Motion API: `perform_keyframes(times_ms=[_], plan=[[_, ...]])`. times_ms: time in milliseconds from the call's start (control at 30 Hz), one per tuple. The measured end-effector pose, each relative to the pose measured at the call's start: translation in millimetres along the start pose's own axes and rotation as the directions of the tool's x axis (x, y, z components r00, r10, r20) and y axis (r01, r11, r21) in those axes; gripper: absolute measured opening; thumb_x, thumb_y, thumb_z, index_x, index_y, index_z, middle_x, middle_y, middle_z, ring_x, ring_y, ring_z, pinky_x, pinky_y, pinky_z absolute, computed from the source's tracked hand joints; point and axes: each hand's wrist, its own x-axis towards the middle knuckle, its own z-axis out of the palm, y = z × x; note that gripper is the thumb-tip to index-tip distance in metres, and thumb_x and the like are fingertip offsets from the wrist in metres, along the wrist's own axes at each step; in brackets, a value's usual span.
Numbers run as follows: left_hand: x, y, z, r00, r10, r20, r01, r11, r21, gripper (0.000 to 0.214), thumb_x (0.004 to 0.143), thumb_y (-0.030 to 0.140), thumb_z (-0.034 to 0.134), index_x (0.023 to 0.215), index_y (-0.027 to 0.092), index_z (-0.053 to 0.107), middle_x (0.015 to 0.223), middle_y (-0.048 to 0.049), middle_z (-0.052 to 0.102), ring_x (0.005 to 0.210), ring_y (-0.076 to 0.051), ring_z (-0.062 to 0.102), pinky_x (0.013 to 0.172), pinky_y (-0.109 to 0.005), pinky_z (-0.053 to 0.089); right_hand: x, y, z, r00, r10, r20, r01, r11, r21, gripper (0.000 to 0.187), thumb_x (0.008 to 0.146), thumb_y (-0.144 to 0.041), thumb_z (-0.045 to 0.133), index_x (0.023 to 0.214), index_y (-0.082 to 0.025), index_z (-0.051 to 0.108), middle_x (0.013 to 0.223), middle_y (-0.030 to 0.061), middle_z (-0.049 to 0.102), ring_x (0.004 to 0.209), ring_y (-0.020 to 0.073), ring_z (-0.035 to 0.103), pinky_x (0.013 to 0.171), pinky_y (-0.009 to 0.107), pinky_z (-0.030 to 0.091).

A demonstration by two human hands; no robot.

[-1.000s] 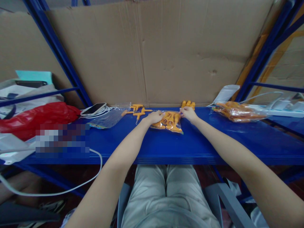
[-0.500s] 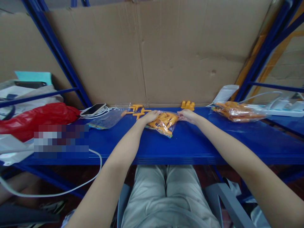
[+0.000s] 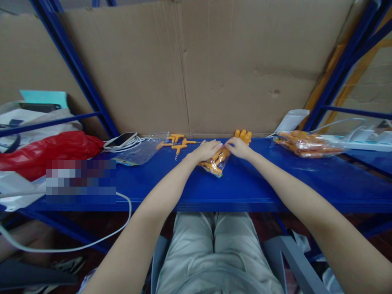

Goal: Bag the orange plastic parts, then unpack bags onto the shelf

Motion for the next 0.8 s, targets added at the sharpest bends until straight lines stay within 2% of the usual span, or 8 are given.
perform_keyframes(times_ms=[100,200,400,567,800], plan=[[4,1,2.9,0.996,0.087,0.038,-0.085,0.995,-0.051,0.054,0.102,0.037,0.016,0.129,0.018,0.059,0.14,-0.0056,0.058,0.133,-0.018,0.049,0.112,-0.031,0.033,-3,-7,2,0.997,-0.039,0.064,0.04,0.999,-0.024,0.02,0.088,-0.02,0.052,0.091,-0.017,0.072,0.099,0.0128,0.071,0.1,0.0257,0.063,0.09,0.037,0.046],[5,-1,2.8,0.994,0.107,0.036,-0.105,0.992,-0.071,0.056,0.102,0.037,0.014,0.127,0.016,0.06,0.137,-0.0064,0.06,0.128,-0.017,0.053,0.108,-0.027,0.036,-5,-12,3,0.993,-0.072,0.089,0.075,0.997,-0.028,0.022,0.089,-0.018,0.05,0.091,-0.016,0.072,0.097,0.0108,0.071,0.095,0.0231,0.063,0.086,0.034,0.047],[5,0,2.4,0.999,0.007,0.037,-0.007,1.0,-0.013,0.057,0.102,0.044,0.014,0.128,0.021,0.06,0.139,-0.0042,0.059,0.133,-0.02,0.049,0.114,-0.035,0.03,-6,-17,-1,0.995,-0.059,0.082,0.062,0.998,-0.033,0.021,0.088,-0.016,0.051,0.089,-0.014,0.071,0.096,0.0115,0.071,0.092,0.0226,0.064,0.083,0.032,0.047],[4,0,0.7,0.998,-0.053,0.039,0.054,0.998,-0.038,0.06,0.101,0.05,0.012,0.133,0.027,0.057,0.143,-0.0014,0.055,0.136,-0.021,0.045,0.114,-0.037,0.028,-11,-24,-7,0.993,-0.079,0.084,0.083,0.995,-0.048,0.024,0.088,-0.016,0.049,0.088,-0.016,0.073,0.096,0.011,0.073,0.091,0.0232,0.066,0.082,0.031,0.047],[2,-1,-1.5,0.995,-0.095,0.02,0.095,0.995,-0.029,0.064,0.099,0.053,0.012,0.128,0.023,0.061,0.14,-0.0061,0.058,0.131,-0.024,0.05,0.109,-0.037,0.035,-13,-31,-10,0.994,-0.083,0.075,0.087,0.995,-0.053,0.027,0.087,-0.015,0.048,0.086,-0.015,0.075,0.09,0.0109,0.075,0.084,0.0232,0.068,0.075,0.03,0.046]])
